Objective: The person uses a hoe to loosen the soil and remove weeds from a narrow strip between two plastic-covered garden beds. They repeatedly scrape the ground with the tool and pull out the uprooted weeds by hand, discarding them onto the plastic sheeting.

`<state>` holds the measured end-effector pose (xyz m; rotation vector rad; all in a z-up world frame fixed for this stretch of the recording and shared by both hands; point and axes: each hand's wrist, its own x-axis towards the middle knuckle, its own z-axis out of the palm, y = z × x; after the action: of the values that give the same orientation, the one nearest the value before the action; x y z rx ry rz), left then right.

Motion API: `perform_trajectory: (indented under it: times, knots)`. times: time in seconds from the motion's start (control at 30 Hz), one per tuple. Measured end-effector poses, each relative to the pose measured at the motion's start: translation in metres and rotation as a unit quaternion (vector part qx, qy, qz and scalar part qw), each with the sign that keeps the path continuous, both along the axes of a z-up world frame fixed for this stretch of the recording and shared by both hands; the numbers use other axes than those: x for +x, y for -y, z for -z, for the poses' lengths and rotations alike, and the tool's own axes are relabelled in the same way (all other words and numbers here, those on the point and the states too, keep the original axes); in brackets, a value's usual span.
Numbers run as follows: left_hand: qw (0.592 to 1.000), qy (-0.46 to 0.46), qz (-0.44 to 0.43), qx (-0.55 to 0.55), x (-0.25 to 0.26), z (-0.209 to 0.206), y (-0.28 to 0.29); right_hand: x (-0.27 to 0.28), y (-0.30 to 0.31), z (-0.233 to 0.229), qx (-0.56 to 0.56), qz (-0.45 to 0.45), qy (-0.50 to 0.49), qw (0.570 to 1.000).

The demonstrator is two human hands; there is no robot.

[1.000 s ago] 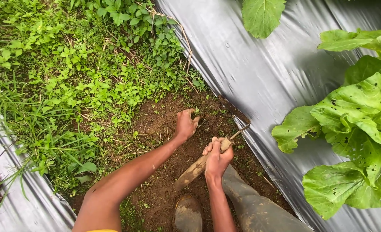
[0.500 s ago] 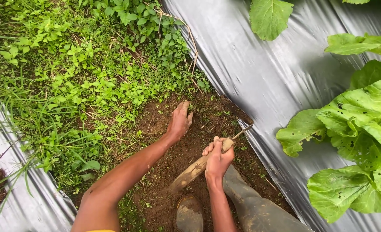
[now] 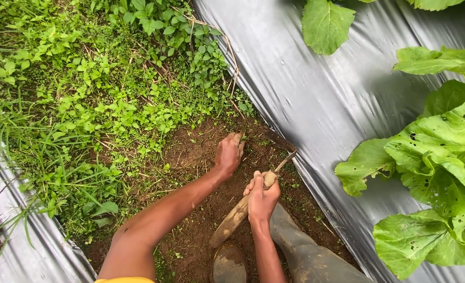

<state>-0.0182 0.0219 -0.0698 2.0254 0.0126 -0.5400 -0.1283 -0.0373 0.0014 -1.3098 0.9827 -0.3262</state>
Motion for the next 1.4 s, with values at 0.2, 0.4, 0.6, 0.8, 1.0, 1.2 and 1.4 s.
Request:
perform_trajectory:
  times: [0.2,0.4,0.6,0.8,1.0,1.2,1.4]
  knots:
    - [1.0,0.013,0.014,0.013,0.004,-0.011,-0.008,0.005,-0.01,-0.011,0.019,0.008,0.023,1.0]
    - [0.999,0.03,0.024,0.024,0.012,-0.032,-0.013,0.009,-0.008,-0.013,0.018,0.008,0.043,0.999]
    - [0.998,0.039,0.031,0.045,0.017,-0.059,-0.023,0.012,-0.005,-0.009,0.032,0.044,0.051,0.997]
    - [0.991,0.132,-0.024,-0.023,0.014,-0.107,-0.008,0.013,0.001,-0.015,0.026,0.046,0.048,0.997]
    - [0.982,0.188,0.014,-0.028,0.015,-0.074,0.022,0.01,0.007,-0.014,0.02,0.042,0.048,0.998]
    - [0.985,0.167,0.033,0.007,0.021,-0.061,0.031,0.007,0.012,-0.013,0.021,0.047,0.053,0.997]
    - [0.972,0.21,0.099,0.047,0.018,-0.042,0.031,0.009,0.011,-0.016,0.029,0.042,0.035,0.998]
